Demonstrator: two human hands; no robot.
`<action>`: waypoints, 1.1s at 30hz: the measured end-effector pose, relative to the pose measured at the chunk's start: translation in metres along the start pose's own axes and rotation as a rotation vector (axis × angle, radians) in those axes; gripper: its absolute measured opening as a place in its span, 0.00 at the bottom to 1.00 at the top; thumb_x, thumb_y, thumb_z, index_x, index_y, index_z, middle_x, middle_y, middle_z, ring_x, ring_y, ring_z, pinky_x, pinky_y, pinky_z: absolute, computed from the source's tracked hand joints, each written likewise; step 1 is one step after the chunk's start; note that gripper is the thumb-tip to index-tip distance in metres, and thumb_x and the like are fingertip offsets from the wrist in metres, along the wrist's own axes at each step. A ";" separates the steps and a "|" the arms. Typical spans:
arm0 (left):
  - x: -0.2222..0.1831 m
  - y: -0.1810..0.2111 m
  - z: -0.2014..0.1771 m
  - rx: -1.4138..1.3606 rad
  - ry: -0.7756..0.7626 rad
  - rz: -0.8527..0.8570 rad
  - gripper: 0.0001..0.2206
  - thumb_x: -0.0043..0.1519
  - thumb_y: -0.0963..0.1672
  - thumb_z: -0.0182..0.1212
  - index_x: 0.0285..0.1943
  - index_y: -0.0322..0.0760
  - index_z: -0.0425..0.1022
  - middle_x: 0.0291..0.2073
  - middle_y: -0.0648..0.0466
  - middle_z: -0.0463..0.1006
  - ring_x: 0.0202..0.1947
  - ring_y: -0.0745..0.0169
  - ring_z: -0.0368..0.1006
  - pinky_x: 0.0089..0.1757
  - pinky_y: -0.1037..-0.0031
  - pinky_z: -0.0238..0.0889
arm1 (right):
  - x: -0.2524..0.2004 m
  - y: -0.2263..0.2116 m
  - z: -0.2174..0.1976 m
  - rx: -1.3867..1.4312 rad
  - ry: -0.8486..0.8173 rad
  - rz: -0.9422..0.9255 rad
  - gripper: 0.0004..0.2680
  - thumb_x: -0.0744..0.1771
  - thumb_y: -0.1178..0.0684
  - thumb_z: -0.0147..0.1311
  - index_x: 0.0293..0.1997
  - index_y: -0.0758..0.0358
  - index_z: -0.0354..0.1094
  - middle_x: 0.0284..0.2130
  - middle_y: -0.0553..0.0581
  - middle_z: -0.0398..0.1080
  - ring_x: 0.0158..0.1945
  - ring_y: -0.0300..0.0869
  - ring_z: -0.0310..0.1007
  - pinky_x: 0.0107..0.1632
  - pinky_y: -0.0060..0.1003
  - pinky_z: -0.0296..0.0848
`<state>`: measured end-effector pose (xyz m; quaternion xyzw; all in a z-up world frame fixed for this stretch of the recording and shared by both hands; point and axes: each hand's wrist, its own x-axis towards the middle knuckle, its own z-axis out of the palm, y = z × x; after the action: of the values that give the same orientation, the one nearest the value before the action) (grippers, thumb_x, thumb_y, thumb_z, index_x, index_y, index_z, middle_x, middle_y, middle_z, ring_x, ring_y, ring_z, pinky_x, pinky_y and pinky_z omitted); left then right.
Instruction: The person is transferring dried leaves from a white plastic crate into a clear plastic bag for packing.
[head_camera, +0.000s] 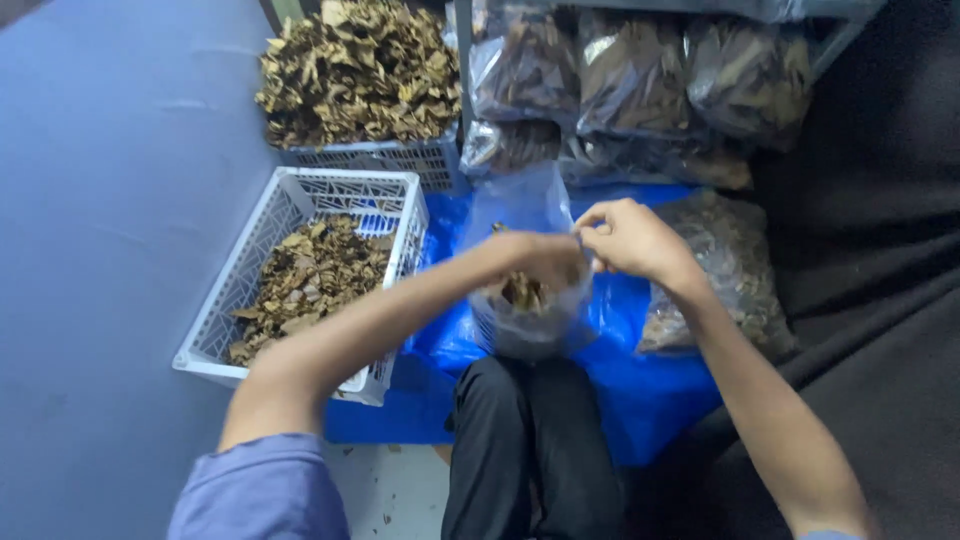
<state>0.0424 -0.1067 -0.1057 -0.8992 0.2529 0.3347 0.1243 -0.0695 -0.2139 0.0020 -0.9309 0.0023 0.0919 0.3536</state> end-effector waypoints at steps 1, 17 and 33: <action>0.014 -0.017 0.004 0.205 0.257 0.236 0.21 0.53 0.53 0.62 0.57 0.55 0.79 0.56 0.59 0.75 0.60 0.46 0.67 0.47 0.61 0.70 | -0.005 0.001 -0.001 -0.014 0.021 0.010 0.14 0.67 0.52 0.49 0.57 0.65 0.73 0.18 0.57 0.76 0.22 0.42 0.74 0.30 0.35 0.71; 0.050 -0.054 0.091 0.779 0.571 0.602 0.26 0.56 0.41 0.58 0.66 0.45 0.68 0.71 0.50 0.60 0.68 0.23 0.55 0.56 0.39 0.62 | -0.014 -0.007 0.016 0.262 -0.005 -0.099 0.13 0.67 0.55 0.47 0.53 0.65 0.74 0.14 0.57 0.73 0.16 0.39 0.64 0.23 0.29 0.61; 0.166 -0.069 0.163 0.585 0.612 0.540 0.26 0.65 0.48 0.47 0.76 0.52 0.57 0.79 0.57 0.45 0.74 0.22 0.43 0.67 0.31 0.40 | -0.039 -0.020 0.013 0.113 0.018 -0.065 0.16 0.69 0.54 0.43 0.64 0.63 0.68 0.19 0.59 0.77 0.24 0.44 0.70 0.32 0.39 0.69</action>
<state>0.0992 -0.0458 -0.3334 -0.7860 0.5849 -0.0093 0.2001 -0.1091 -0.1929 0.0121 -0.9097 -0.0193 0.0715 0.4086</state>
